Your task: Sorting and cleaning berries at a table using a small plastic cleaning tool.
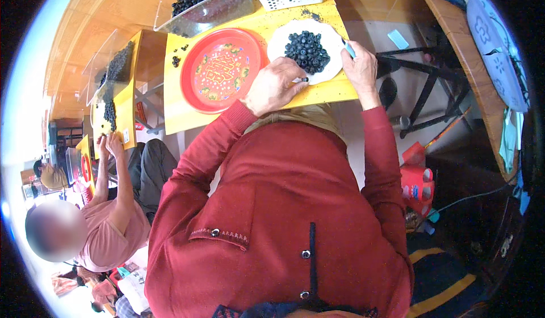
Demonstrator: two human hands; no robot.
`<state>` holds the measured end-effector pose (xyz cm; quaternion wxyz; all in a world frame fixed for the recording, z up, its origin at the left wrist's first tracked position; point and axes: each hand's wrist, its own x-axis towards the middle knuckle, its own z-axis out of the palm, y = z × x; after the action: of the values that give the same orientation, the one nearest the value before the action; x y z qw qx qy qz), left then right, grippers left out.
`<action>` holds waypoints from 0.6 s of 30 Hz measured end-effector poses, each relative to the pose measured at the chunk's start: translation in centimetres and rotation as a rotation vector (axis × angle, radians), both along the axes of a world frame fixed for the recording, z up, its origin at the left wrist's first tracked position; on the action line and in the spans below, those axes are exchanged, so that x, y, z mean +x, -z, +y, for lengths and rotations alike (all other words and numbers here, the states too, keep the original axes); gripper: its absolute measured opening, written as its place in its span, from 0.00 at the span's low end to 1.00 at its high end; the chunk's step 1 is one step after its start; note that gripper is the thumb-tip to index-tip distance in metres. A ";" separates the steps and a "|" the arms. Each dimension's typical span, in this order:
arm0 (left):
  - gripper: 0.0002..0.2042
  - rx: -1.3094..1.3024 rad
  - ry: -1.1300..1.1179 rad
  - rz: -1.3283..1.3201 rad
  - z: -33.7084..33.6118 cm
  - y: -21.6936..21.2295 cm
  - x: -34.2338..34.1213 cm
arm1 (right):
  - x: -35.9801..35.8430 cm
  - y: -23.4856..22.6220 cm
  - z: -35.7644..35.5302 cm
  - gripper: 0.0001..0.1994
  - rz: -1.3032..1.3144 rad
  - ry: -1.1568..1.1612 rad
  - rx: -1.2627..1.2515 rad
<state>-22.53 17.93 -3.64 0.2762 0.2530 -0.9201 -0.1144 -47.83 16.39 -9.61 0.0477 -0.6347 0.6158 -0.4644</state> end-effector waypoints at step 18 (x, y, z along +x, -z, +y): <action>0.08 1.451 -0.012 1.101 1.0 -3.1 1.0 | 5.8 -6.5 6.3 0.12 -0.777 -0.277 0.056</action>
<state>-21.54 18.92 -0.54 0.4502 0.2792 -0.3592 -0.7683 -42.03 22.72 -3.12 0.3559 -0.4877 0.4731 -0.6417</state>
